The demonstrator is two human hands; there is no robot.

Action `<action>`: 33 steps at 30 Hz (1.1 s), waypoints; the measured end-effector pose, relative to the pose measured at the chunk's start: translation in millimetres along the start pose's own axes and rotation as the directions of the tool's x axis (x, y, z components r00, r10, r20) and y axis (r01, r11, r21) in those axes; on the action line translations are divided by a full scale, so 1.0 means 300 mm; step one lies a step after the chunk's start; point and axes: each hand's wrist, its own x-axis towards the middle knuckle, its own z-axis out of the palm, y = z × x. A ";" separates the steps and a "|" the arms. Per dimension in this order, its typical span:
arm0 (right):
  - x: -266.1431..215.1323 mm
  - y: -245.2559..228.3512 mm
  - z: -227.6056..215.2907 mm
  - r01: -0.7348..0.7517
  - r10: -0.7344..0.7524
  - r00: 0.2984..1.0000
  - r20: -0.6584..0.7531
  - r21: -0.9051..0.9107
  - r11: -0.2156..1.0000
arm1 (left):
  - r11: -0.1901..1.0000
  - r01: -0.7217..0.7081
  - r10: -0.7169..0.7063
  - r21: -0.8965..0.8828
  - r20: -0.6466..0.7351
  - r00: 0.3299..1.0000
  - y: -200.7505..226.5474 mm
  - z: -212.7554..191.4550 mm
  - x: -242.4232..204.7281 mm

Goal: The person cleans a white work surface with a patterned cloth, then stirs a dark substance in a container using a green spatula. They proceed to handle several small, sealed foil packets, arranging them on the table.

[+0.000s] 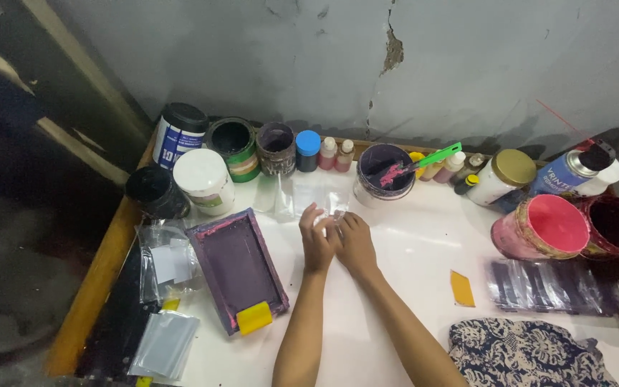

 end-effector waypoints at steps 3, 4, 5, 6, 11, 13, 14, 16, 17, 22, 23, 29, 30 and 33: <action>-0.008 0.030 0.048 0.015 -0.014 1.000 0.015 -0.062 0.998 | 0.994 -0.087 0.084 0.065 0.050 0.995 0.015 0.000 -0.006; -0.004 0.025 0.040 0.003 -0.001 1.000 0.028 -0.094 0.996 | 0.996 -0.066 0.061 0.064 0.084 0.995 0.026 -0.004 0.009; 0.000 0.020 0.032 -0.007 0.013 0.999 0.041 -0.126 0.992 | 0.997 -0.045 0.038 0.063 0.118 0.992 0.037 -0.008 0.024; -0.003 0.030 0.046 -0.007 0.012 0.999 0.041 -0.126 0.992 | 0.997 -0.046 0.038 0.063 0.117 0.992 0.044 -0.012 0.038; 0.022 0.028 -0.039 0.011 0.010 0.993 -0.113 0.183 0.983 | 0.999 0.038 -0.041 0.024 0.113 0.993 0.048 -0.015 0.063; 0.027 0.016 -0.056 -0.187 0.228 0.973 -0.048 0.423 0.887 | 0.999 0.049 -0.052 0.021 0.130 0.990 0.053 -0.017 0.065; 0.034 0.011 -0.066 -0.360 0.412 0.909 0.066 0.621 0.696 | 0.998 0.059 -0.061 0.020 0.145 0.988 0.054 -0.016 0.070; 0.125 -0.042 -0.097 -0.474 0.500 0.852 0.153 0.632 0.613 | 0.998 0.060 -0.063 0.028 0.142 0.988 0.055 -0.014 0.083; 0.163 -0.070 -0.111 -0.581 0.578 0.778 0.245 0.630 0.516 | 0.997 0.062 -0.067 0.037 0.141 0.988 0.058 -0.017 0.084; 0.222 -0.078 -0.099 -0.611 0.564 0.780 0.270 0.521 0.596 | 0.938 0.285 -0.312 0.199 0.117 0.943 -0.018 -0.026 0.070; 0.218 -0.086 -0.107 -0.622 0.561 0.774 0.292 0.513 0.592 | 0.890 0.393 -0.424 0.229 0.106 0.899 -0.035 -0.031 0.065; 0.106 -0.073 -0.151 -0.667 0.599 0.725 0.341 0.566 0.484 | 0.735 0.648 -0.671 0.201 0.071 0.738 0.005 -0.063 0.152; 0.090 -0.072 -0.173 -0.664 0.599 0.726 0.336 0.568 0.486 | 0.737 0.647 -0.669 0.197 0.072 0.740 -0.024 -0.053 0.132; 0.034 -0.069 -0.238 -0.647 0.639 0.706 0.306 0.646 0.405 | 0.666 0.694 -0.737 0.274 0.101 0.668 -0.086 -0.029 0.082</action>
